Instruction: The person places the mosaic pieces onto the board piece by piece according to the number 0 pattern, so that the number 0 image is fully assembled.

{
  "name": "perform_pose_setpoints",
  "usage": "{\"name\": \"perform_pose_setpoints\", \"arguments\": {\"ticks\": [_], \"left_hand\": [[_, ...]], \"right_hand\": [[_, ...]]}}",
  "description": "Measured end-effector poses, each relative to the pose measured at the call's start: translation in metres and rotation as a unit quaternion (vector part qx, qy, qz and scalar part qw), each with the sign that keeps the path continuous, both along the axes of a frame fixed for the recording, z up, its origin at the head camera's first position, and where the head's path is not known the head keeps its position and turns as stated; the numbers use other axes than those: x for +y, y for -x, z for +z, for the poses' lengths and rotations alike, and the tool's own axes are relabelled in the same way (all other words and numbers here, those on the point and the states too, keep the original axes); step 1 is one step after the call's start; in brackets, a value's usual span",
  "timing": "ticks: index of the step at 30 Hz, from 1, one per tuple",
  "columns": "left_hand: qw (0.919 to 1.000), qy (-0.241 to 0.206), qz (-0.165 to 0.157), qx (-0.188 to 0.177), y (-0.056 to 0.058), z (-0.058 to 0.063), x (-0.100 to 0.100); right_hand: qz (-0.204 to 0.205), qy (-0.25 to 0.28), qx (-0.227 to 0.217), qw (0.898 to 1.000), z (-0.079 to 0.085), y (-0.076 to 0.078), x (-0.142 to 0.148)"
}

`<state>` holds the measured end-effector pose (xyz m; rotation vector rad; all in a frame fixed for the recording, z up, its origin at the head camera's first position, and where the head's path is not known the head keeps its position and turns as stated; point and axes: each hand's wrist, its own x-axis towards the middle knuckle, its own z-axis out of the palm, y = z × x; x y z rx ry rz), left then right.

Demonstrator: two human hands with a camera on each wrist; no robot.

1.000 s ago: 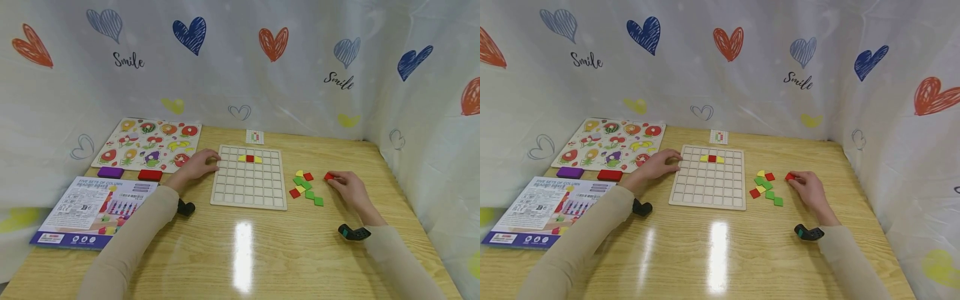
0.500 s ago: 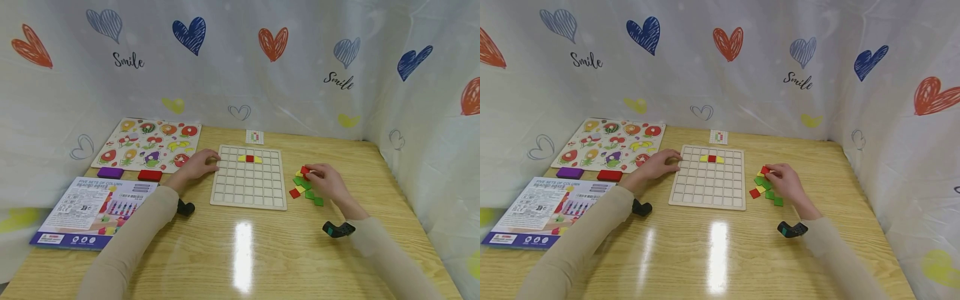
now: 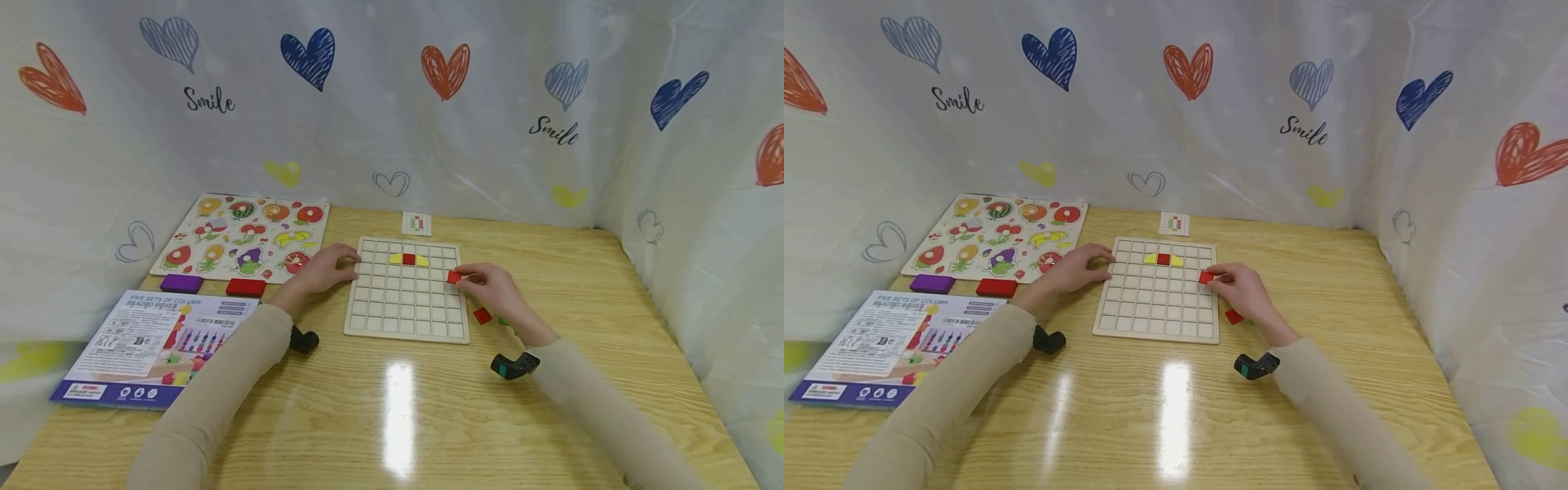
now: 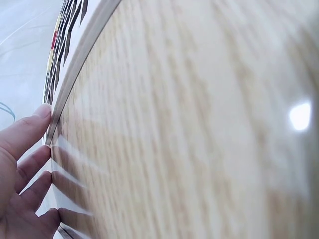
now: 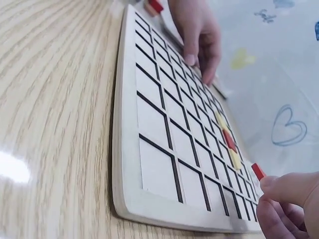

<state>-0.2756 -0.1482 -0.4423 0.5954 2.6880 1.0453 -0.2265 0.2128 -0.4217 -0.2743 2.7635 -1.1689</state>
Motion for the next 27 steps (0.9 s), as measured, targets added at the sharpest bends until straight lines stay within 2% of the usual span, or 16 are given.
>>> {"name": "perform_pose_setpoints", "arguments": {"ticks": [4, 8, 12, 20, 27], "left_hand": [[1.0, 0.001, 0.001, 0.0, 0.001, -0.001, 0.0], [1.0, 0.003, 0.0, 0.003, 0.001, -0.002, -0.001], [0.9999, 0.008, -0.003, 0.007, 0.002, -0.002, -0.001], [0.9999, 0.01, -0.007, 0.007, 0.002, -0.002, -0.001], [0.9999, 0.014, -0.005, 0.004, 0.002, -0.001, -0.001]], "right_hand": [[0.018, 0.015, 0.002, 1.0, -0.004, 0.008, -0.016], [0.041, 0.007, 0.013, 0.999, -0.007, 0.017, -0.03], [0.042, -0.003, 0.012, 0.999, -0.01, 0.025, -0.04], [0.056, -0.02, 0.036, 0.998, -0.019, 0.034, -0.045], [0.047, -0.009, 0.011, 0.999, -0.02, 0.036, -0.047]]}}
